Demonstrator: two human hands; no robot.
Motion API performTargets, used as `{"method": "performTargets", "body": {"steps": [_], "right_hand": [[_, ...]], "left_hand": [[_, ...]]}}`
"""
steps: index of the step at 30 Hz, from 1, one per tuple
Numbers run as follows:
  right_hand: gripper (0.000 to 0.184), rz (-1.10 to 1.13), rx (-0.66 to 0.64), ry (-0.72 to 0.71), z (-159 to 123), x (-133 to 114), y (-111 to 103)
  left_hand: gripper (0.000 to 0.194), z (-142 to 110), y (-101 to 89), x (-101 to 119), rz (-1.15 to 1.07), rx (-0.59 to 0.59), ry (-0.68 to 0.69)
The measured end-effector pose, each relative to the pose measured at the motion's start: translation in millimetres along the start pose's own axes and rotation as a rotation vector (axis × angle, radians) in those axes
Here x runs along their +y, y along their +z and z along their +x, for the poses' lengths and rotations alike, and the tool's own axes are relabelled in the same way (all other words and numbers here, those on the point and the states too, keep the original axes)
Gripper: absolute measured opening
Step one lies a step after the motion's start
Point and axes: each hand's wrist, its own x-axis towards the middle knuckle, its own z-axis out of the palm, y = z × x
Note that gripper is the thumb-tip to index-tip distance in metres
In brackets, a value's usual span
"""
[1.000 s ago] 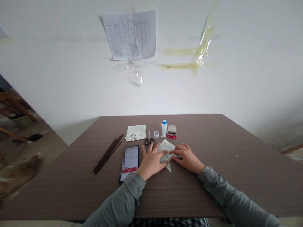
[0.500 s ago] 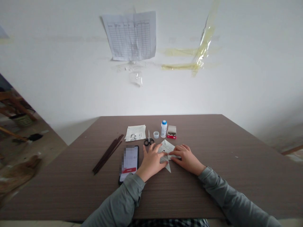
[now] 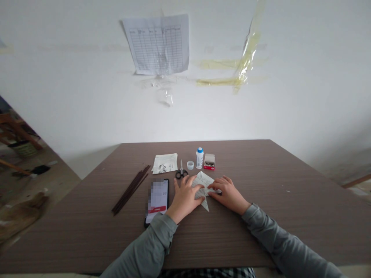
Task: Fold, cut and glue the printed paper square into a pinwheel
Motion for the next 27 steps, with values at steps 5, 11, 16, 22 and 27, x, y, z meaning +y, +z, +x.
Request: {"method": "performTargets", "body": {"steps": [5, 11, 16, 22, 27], "right_hand": [[0.017, -0.021, -0.024, -0.038, -3.0, -6.9, -4.6], [0.018, -0.041, -0.029, -0.043, -2.7, -9.5, -6.3], [0.018, -0.028, -0.06, -0.008, -2.3, -12.6, -8.7], [0.017, 0.014, -0.04, 0.013, -2.3, -7.3, -7.9], [0.02, 0.067, -0.017, 0.008, -2.0, 0.7, -6.3]], "left_hand": [[0.037, -1.7, 2.1, -1.9, 0.032, -0.006, 0.038], [0.041, -2.1, 1.7, -1.5, 0.038, -0.036, 0.022], [0.04, -4.2, -1.6, 2.3, 0.052, -0.05, 0.0], [0.039, -7.0, 0.2, 2.1, 0.007, -0.033, 0.014], [0.047, -6.7, 0.4, 2.5, 0.013, -0.052, -0.006]]}}
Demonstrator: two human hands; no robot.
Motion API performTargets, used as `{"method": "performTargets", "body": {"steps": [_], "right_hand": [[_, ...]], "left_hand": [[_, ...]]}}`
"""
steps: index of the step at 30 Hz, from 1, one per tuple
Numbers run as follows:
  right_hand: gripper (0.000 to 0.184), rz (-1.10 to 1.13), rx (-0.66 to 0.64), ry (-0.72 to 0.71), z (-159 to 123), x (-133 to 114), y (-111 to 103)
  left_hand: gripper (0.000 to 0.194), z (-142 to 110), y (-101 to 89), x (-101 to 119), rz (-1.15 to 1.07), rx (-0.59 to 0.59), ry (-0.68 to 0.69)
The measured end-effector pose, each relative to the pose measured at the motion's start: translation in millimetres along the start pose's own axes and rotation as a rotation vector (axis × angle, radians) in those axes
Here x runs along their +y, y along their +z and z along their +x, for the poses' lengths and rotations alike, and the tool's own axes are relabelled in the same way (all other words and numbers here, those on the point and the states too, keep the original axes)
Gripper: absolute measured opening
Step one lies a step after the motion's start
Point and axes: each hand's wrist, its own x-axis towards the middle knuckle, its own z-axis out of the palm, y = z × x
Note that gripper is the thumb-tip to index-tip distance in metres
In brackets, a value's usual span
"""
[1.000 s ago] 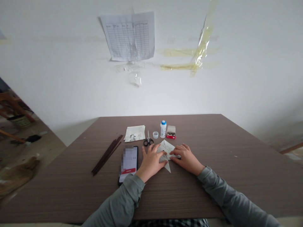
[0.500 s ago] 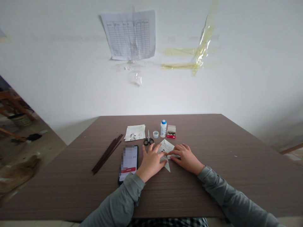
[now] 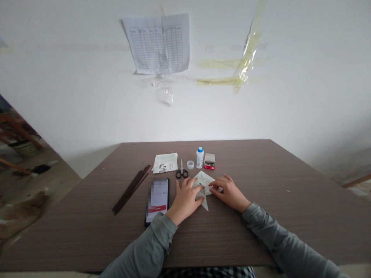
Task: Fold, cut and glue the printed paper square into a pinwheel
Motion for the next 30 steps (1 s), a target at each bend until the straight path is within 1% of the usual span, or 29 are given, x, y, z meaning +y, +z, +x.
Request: {"method": "performTargets", "body": {"steps": [3, 9, 12, 14, 17, 21, 23, 25, 30], "right_hand": [[0.024, 0.017, 0.039, -0.009, -0.4, 4.4, 1.3], [0.036, 0.032, 0.13, 0.006, 2.1, 15.4, 0.1], [0.038, 0.026, 0.146, -0.025, 3.2, 19.7, -1.9], [0.04, 0.031, 0.132, -0.062, 3.4, 21.2, -2.5], [0.045, 0.034, 0.084, -0.099, 3.1, 21.6, -2.3], [0.057, 0.022, -0.012, -0.085, 2.2, 19.5, -2.0], [0.06, 0.016, -0.05, -0.077, 1.5, 17.0, -2.1], [0.06, -0.002, -0.062, -0.069, 0.8, 13.4, -2.7], [0.055, -0.074, -0.047, -0.045, -0.7, 5.0, -6.7]], "left_hand": [[0.052, 0.5, -0.9, -2.2, -0.002, 0.015, -0.018], [0.05, 1.4, 1.0, -10.6, -0.017, 0.036, -0.013], [0.051, 1.1, 0.0, -12.9, -0.032, 0.031, -0.005], [0.053, 0.6, -2.3, -13.6, -0.035, 0.022, 0.002], [0.056, -0.2, -7.0, -14.3, -0.034, -0.023, 0.011], [0.058, 0.3, -11.1, -15.4, -0.033, -0.073, 0.021], [0.06, 1.1, -10.8, -16.4, -0.028, -0.086, 0.015], [0.061, 2.0, -8.9, -18.0, -0.029, -0.072, 0.01], [0.061, 3.8, -2.3, -22.5, -0.029, 0.011, 0.021]]}}
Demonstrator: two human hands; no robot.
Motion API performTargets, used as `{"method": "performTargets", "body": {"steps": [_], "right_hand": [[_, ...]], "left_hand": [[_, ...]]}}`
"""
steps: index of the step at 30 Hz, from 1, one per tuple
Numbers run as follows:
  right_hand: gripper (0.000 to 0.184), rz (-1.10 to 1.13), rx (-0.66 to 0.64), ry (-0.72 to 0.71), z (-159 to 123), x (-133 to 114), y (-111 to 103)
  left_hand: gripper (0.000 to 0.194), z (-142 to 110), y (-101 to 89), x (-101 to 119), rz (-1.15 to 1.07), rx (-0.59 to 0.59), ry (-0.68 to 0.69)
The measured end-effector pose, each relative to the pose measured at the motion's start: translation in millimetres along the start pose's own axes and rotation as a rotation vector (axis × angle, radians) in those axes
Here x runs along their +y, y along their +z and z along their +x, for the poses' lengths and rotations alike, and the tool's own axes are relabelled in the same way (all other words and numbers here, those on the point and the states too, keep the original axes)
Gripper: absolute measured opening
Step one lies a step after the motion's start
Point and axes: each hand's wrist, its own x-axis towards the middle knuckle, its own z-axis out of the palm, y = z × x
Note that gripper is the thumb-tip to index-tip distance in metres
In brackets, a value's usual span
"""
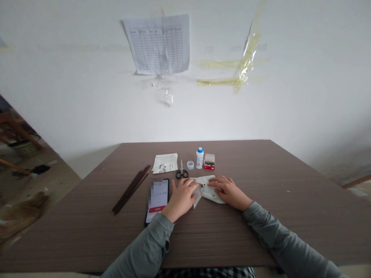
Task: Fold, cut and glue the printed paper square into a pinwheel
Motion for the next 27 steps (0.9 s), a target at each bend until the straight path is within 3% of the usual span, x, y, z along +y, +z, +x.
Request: {"method": "performTargets", "body": {"steps": [8, 18, 27], "right_hand": [[0.04, -0.039, 0.011, -0.008, -0.8, 5.6, -3.6], [0.041, -0.077, -0.02, 0.059, -1.5, -0.3, -6.9], [0.038, -0.155, -0.02, -0.02, -4.7, -4.8, -6.3]], "left_hand": [[0.058, -0.4, -1.3, 2.2, 0.018, 0.011, -0.044], [0.045, 1.8, 0.0, -2.2, 0.034, 0.044, -0.068], [0.043, 2.2, 2.0, -4.4, 0.027, 0.053, -0.082]]}}
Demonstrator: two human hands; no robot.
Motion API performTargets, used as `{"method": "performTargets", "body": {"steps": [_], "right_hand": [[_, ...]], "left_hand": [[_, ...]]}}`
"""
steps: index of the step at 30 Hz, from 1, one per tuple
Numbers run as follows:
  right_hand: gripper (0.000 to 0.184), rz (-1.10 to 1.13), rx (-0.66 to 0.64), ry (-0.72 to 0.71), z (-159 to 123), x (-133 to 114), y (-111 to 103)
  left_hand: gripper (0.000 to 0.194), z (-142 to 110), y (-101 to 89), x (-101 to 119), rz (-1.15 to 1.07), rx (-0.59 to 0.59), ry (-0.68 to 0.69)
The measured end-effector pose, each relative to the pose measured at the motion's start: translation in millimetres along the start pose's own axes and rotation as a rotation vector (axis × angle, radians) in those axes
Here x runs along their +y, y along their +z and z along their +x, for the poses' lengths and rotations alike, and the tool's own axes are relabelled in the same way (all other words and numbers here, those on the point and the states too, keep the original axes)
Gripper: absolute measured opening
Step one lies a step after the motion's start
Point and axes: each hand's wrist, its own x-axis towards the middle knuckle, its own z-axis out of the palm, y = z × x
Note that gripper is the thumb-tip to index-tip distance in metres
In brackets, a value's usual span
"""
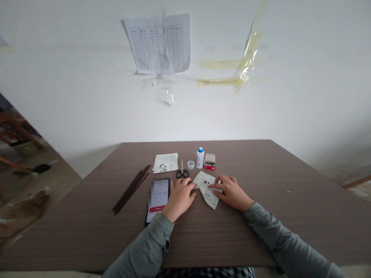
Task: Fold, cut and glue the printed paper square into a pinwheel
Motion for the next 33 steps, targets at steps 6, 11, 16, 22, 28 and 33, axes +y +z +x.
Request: {"method": "performTargets", "body": {"steps": [6, 11, 16, 22, 28, 33], "right_hand": [[0.039, -0.11, 0.077, -0.058, -1.0, -7.5, 2.1], [0.041, -0.03, -0.01, 0.042, -0.6, -4.9, 2.9], [0.041, 0.068, -0.033, 0.145, 0.8, 0.1, 6.0], [0.043, 0.082, -0.029, 0.12, 1.1, 3.3, 4.1], [0.042, -0.037, -0.004, 0.022, -1.2, -2.5, 3.9], [0.039, -0.09, 0.043, -0.019, -0.9, -6.5, 5.0]], "left_hand": [[0.045, -1.3, -1.8, 2.6, 0.007, -0.024, -0.013], [0.044, -1.3, -2.5, 2.8, 0.001, -0.014, -0.026], [0.043, -1.1, -1.0, 0.2, -0.012, -0.01, -0.029], [0.042, -1.1, 1.8, -3.0, -0.009, 0.008, -0.014], [0.042, -1.2, 0.3, -1.8, -0.02, -0.001, -0.029], [0.044, -2.1, -2.2, -0.7, -0.01, -0.016, -0.03]]}}
